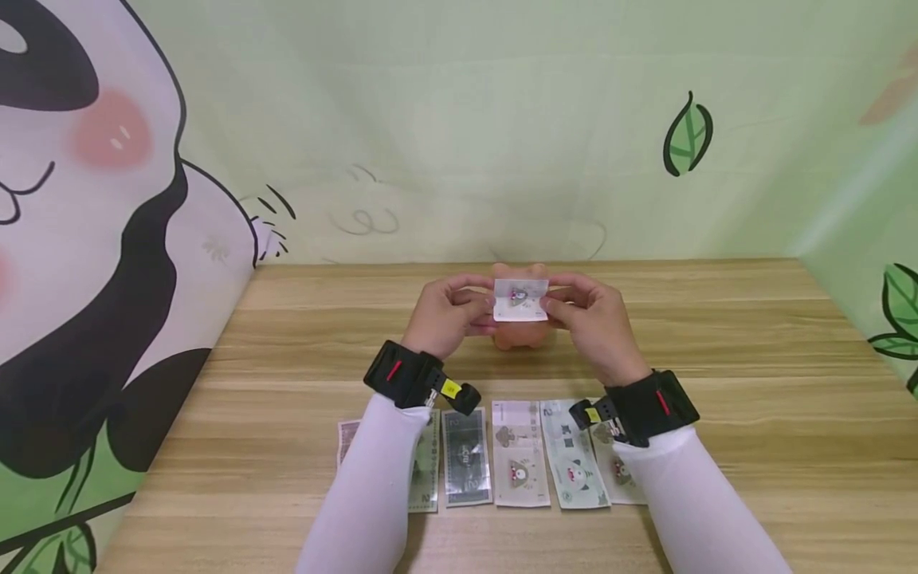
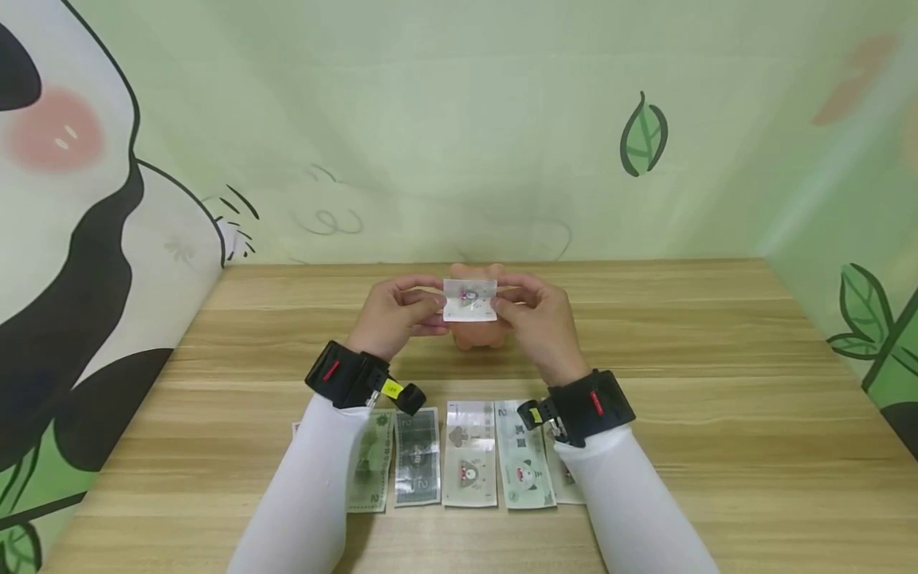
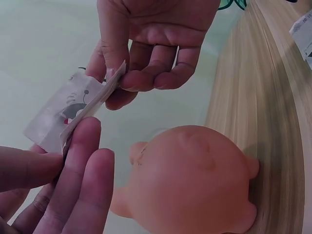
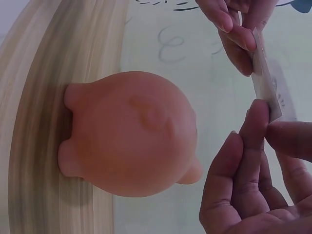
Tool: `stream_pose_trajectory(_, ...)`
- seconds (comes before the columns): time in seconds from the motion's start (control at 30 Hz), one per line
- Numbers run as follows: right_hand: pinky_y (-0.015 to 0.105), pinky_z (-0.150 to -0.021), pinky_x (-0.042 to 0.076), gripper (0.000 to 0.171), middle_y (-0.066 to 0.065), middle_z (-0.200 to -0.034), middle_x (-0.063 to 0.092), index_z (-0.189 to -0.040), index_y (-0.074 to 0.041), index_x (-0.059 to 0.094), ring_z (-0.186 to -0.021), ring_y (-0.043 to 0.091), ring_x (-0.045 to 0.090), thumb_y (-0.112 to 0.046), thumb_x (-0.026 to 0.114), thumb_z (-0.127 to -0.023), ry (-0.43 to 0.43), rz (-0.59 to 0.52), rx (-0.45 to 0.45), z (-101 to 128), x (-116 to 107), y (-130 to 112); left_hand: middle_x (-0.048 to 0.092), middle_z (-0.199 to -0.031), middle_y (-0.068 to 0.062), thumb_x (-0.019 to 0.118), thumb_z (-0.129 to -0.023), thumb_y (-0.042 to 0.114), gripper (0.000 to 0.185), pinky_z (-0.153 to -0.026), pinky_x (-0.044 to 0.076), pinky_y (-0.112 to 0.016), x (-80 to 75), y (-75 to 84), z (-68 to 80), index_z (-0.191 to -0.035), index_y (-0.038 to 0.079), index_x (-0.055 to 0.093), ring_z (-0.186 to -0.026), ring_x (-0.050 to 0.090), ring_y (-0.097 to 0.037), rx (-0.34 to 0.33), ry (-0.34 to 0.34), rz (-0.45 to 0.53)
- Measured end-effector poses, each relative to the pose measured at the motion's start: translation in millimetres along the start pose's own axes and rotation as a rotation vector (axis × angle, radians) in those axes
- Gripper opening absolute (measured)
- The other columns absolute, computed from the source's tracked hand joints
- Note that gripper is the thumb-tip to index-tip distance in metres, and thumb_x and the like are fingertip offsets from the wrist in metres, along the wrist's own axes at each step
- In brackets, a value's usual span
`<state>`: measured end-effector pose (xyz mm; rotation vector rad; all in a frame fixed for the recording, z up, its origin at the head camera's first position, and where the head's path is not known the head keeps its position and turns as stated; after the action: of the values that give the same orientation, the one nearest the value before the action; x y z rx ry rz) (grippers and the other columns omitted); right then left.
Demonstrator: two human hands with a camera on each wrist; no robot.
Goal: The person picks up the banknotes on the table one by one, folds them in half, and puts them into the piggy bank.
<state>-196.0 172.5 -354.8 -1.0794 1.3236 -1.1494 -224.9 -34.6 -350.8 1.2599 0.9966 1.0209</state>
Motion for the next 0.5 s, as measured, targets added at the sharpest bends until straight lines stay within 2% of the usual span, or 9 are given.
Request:
stream_pose_trajectory(0.27, 0.019, -0.084, 0.061, 0.025, 0.013, -0.123, 0.07, -0.122, 0.005, 0.072, -0.097, 0.008, 0.068, -0.007, 0.061, -0.102, -0.012, 0.023, -0.021, 0.3, -0.9, 0.7, 0.075, -0.114, -0.023, 0.062, -0.099, -0.003, 0.019, -0.076, 0.065, -0.03, 0.6, 0.1, -0.3, -0.112, -0.004, 0.075, -0.074, 0.072, -0.013, 0.021, 0.0, -0.049)
stream_pose_trajectory(0.4, 0.02, -0.085, 0.06, 0.029, 0.016, -0.123, 0.072, -0.119, 0.004, 0.074, -0.094, 0.008, 0.07, -0.011, 0.056, -0.102, 0.021, 0.033, -0.001, 0.3, 0.2, 0.0, 0.074, -0.114, -0.022, 0.059, -0.099, -0.002, 0.022, -0.078, 0.065, -0.029, 1.4, -0.1, -0.7, -0.112, -0.005, 0.076, -0.078, 0.073, -0.013, 0.019, 0.001, -0.044)
stream_pose_trajectory(0.5, 0.02, -0.086, 0.059, 0.031, 0.015, -0.12, 0.073, -0.118, 0.003, 0.075, -0.094, 0.009, 0.07, -0.015, 0.056, -0.102, 0.036, 0.042, 0.012, 0.5, 0.8, -0.6, 0.075, -0.114, -0.021, 0.06, -0.1, 0.003, 0.021, -0.079, 0.065, -0.029, 2.0, 0.4, -0.3, -0.112, -0.004, 0.076, -0.081, 0.074, -0.015, 0.019, 0.007, -0.059)
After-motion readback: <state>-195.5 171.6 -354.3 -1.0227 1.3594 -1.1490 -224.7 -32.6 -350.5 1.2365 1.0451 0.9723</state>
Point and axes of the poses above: each hand's wrist, its own z-axis away from the middle knuckle, its own x-axis out of the palm, y = z × x, the point moved 1 cm from there along -z, towards the middle knuckle
